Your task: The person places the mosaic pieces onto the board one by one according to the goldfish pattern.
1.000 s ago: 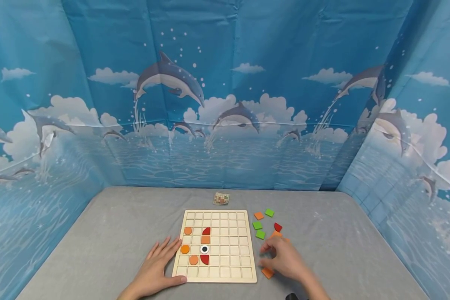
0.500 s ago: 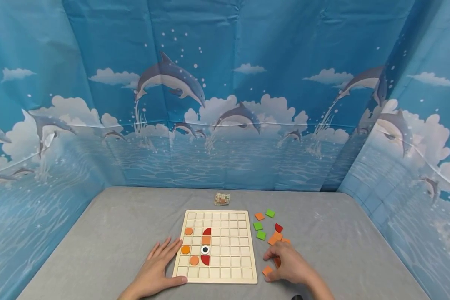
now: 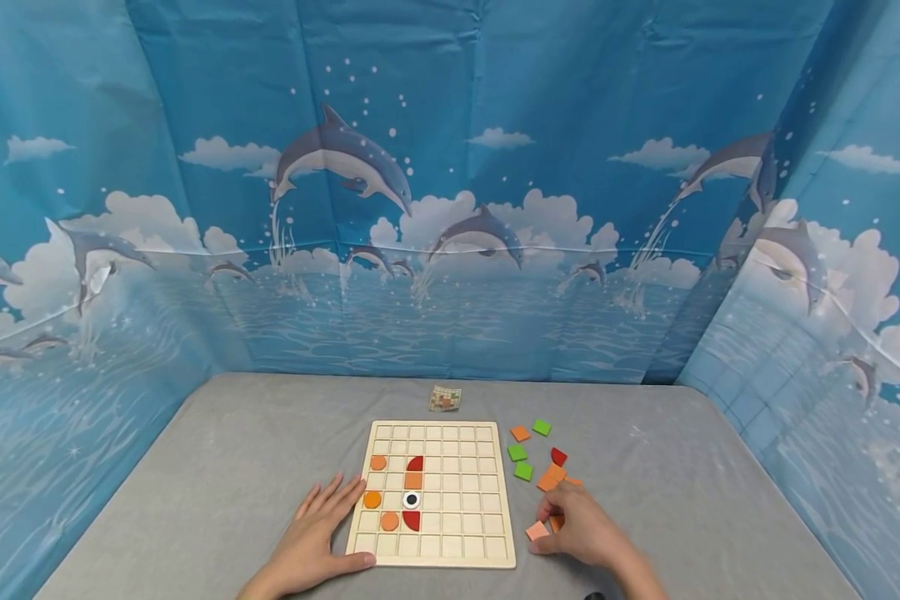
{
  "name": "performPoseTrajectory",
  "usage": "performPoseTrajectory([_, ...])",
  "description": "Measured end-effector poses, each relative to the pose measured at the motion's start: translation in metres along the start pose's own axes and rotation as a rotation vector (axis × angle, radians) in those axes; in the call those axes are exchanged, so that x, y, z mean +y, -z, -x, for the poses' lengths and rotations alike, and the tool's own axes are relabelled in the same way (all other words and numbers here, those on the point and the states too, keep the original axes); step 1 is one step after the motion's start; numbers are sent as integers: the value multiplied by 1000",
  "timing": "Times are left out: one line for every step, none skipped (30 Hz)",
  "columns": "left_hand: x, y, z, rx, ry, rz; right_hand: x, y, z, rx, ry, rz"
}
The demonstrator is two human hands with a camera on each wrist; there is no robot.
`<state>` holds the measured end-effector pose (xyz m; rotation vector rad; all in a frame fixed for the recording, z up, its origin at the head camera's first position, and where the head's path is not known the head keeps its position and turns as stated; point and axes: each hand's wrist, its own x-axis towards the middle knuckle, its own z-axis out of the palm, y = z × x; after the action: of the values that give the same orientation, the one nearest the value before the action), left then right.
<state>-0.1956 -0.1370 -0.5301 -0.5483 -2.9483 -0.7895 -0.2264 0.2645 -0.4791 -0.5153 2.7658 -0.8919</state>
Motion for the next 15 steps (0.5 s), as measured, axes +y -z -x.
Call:
performPoseTrajectory([0, 0, 0, 0, 0, 2, 0, 0, 0, 3, -4, 5])
performPoseTrajectory([0, 0, 0, -1, 1, 2, 0, 0, 0, 5, -7, 7])
performPoseTrajectory([0, -1, 0, -3, 2, 1, 1, 0, 0, 6, -7, 5])
performPoseTrajectory([0, -1, 0, -5, 4, 0, 1, 0, -1, 6, -7, 5])
performPoseTrajectory([-1, -1, 0, -6, 5, -2, 1, 0, -1, 6, -6, 3])
performPoseTrajectory([-1, -1, 0, -6, 6, -1, 1, 0, -1, 7, -2, -2])
performPoseTrajectory([-1, -1, 0, -7, 6, -2, 2, 0, -1, 9, 6, -14])
performPoseTrajectory([-1, -2, 0, -7, 6, -2, 3, 0, 0, 10, 13, -24])
performPoseTrajectory([-1, -2, 0, -5, 6, 0, 3, 0, 0, 14, 22, -32])
performPoseTrajectory([-1, -1, 0, -3, 4, 5, 4, 0, 0, 18, 33, -39])
performPoseTrajectory([-1, -1, 0, 0, 2, 8, 4, 0, 1, 23, 46, -46])
performPoseTrajectory([-1, -1, 0, 2, 0, 10, 4, -1, 1, 26, 59, -55])
performPoseTrajectory([-1, -1, 0, 4, -2, 9, 4, -1, 0, 28, 68, -62])
performPoseTrajectory([-1, 0, 0, 5, -2, 9, 4, -1, 0, 30, 69, -61])
performPoseTrajectory([-1, 0, 0, 4, -2, 9, 4, -1, 0, 35, 73, -60])
